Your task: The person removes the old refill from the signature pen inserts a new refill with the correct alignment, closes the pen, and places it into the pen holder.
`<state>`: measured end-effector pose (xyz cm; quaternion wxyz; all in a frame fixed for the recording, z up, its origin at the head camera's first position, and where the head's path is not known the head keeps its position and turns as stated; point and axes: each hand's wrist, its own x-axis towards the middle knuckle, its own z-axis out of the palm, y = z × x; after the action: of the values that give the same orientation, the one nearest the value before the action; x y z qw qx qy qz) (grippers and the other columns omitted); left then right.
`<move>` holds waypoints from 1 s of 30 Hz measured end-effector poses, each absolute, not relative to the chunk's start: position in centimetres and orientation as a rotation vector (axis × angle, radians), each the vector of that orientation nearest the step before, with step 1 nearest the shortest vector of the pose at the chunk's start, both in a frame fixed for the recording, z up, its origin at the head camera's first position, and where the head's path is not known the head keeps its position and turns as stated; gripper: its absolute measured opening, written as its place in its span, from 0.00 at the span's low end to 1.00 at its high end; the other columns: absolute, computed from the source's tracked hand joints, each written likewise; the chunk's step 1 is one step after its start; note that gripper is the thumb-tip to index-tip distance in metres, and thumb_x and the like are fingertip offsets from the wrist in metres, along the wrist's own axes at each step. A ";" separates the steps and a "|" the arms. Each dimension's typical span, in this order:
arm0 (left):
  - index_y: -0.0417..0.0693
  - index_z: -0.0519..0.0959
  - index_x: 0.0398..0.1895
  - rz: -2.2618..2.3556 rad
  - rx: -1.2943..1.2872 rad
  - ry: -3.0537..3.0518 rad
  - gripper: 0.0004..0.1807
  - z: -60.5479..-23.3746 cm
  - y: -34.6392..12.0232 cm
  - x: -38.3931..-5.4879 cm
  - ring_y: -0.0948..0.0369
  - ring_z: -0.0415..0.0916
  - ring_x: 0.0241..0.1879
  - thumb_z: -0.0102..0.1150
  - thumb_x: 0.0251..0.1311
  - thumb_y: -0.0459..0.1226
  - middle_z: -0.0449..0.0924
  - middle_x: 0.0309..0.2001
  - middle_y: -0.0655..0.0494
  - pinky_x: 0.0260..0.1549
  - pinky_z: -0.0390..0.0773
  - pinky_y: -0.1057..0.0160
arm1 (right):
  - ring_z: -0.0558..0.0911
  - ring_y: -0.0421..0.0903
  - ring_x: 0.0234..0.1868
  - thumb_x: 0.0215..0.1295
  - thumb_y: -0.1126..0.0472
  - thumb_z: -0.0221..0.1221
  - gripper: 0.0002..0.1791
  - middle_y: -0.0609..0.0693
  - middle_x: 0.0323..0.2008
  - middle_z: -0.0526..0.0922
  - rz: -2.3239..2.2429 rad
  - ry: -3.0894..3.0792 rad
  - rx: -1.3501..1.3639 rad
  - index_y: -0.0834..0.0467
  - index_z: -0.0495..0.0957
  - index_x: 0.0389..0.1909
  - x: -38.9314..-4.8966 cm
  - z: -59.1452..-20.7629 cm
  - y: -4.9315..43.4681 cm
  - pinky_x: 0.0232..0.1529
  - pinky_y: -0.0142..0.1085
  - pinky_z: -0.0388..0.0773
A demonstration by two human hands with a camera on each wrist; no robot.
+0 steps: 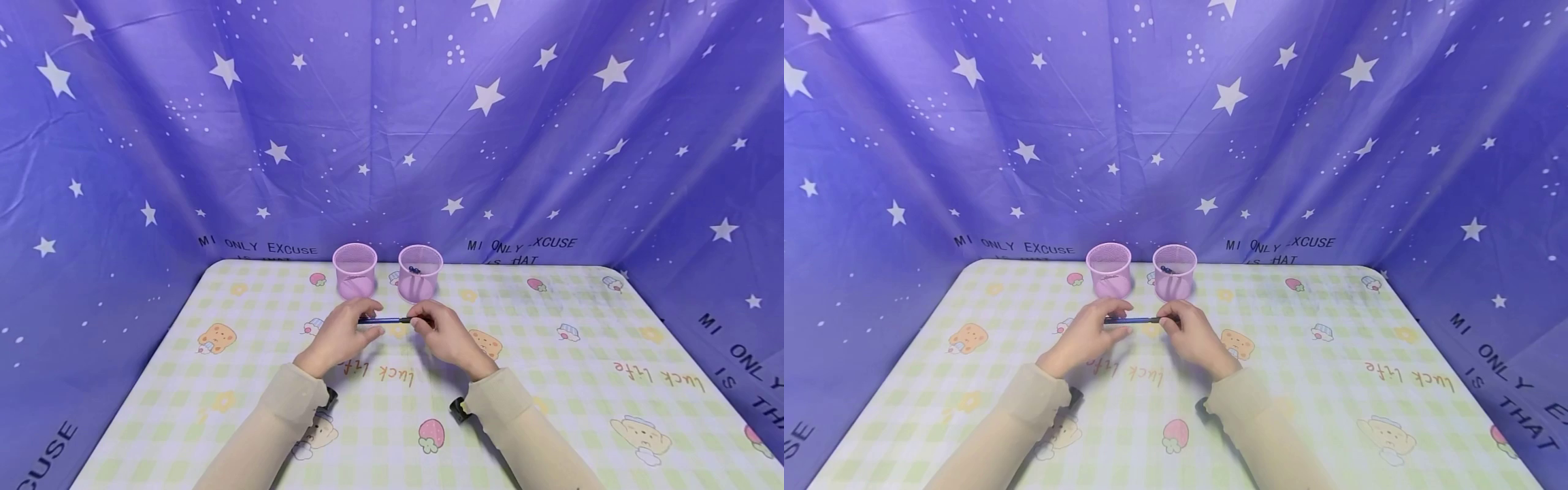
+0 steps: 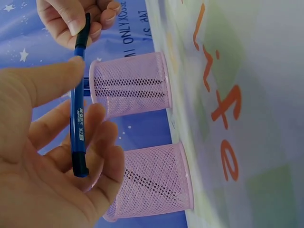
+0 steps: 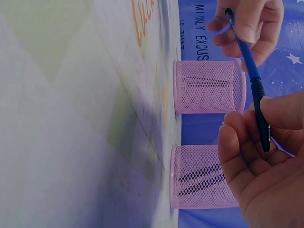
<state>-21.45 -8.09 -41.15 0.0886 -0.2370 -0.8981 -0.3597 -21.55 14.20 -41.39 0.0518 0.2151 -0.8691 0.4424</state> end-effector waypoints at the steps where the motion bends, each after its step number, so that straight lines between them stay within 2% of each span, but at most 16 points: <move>1: 0.47 0.79 0.49 -1.063 -0.703 -2.667 0.18 -41.1 -8.1 -21.4 0.59 0.76 0.42 0.68 0.53 0.37 0.79 0.41 0.54 0.47 0.74 0.56 | 0.74 0.42 0.31 0.65 0.69 0.56 0.06 0.46 0.31 0.77 1.346 -2.644 0.654 0.57 0.79 0.37 -21.5 -41.4 14.2 0.36 0.35 0.73; 9: 0.48 0.79 0.40 -1.065 -0.706 -2.614 0.15 -41.1 -7.8 -21.3 0.61 0.75 0.37 0.71 0.48 0.33 0.76 0.35 0.58 0.43 0.74 0.58 | 0.74 0.42 0.31 0.65 0.69 0.56 0.06 0.46 0.31 0.77 1.346 -2.644 0.656 0.57 0.79 0.37 -21.6 -41.6 14.2 0.35 0.35 0.73; 17: 0.51 0.79 0.33 -1.105 -0.708 -2.600 0.09 -41.5 -7.8 -21.3 0.62 0.74 0.35 0.69 0.52 0.31 0.76 0.34 0.61 0.42 0.74 0.60 | 0.74 0.43 0.30 0.65 0.68 0.56 0.06 0.45 0.30 0.76 1.343 -2.647 0.656 0.55 0.79 0.36 -21.7 -41.7 14.2 0.33 0.35 0.73; 30: 0.51 0.82 0.35 -1.057 -0.723 -2.642 0.02 -41.5 -7.9 -21.5 0.61 0.75 0.40 0.62 0.60 0.35 0.79 0.35 0.62 0.45 0.73 0.58 | 0.75 0.43 0.31 0.66 0.68 0.55 0.06 0.45 0.30 0.76 1.337 -2.660 0.641 0.55 0.79 0.36 -21.7 -41.8 14.3 0.34 0.36 0.73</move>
<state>-21.51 -7.90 -41.49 0.1027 -0.2450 -0.8951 -0.3580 -21.69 14.28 -41.76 0.0481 0.2103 -0.8724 0.4387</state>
